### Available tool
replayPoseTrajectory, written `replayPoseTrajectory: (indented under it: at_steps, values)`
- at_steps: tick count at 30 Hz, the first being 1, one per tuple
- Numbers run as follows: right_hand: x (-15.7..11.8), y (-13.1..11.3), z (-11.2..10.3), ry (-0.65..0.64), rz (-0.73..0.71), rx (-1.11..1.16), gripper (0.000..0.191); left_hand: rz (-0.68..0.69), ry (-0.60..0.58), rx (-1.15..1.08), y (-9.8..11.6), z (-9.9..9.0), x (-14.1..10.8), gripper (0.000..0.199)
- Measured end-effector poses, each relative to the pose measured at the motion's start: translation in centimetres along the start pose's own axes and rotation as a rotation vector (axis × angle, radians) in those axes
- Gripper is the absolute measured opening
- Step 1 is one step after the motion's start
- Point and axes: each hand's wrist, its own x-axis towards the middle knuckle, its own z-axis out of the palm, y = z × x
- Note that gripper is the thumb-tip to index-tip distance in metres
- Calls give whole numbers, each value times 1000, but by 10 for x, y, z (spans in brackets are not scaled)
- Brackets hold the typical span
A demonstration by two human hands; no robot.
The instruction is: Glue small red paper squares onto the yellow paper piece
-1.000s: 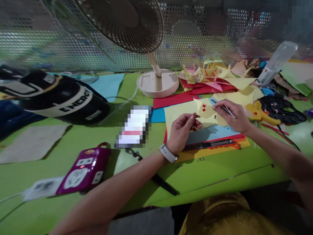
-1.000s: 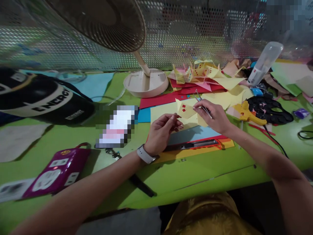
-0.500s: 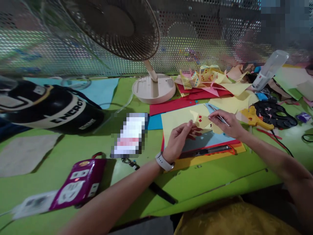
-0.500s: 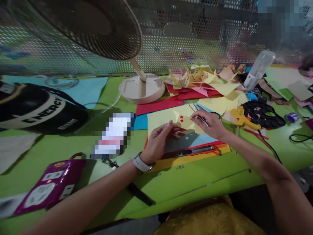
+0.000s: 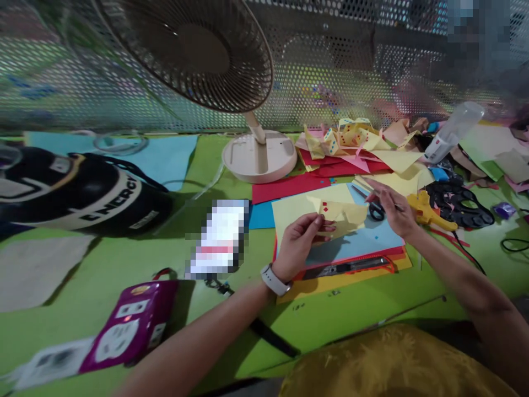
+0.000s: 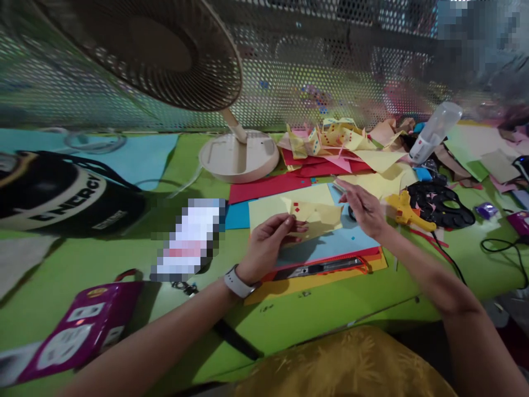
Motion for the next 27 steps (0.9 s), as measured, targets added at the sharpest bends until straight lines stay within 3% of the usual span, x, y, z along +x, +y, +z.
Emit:
replayPoseTrajectory:
  at_steps: [4,7,9,11,14,16,22,27]
  values:
    - [6,2,-4,107,127,242,55,41,116,-83,2,-3,6,36]
    - [6,-4,-6,118,97,335,52,24,163,-154,4,-4,9,36]
    - [1,-12,-5,10,55,374,41,13,149,-182,5,-5,10,36]
    - [-5,-20,-1,-178,37,415,32,13,112,-180,6,-5,9,35]
    - [-12,-29,8,-428,65,433,28,3,75,-125,6,-3,6,33]
    - [-15,-31,13,-520,92,411,27,-10,34,-83,6,-1,3,34]
    - [-18,-29,19,-614,116,355,26,87,-73,82,10,4,-2,33]
    - [-22,-33,22,-575,192,376,29,43,-84,101,12,6,-4,31]
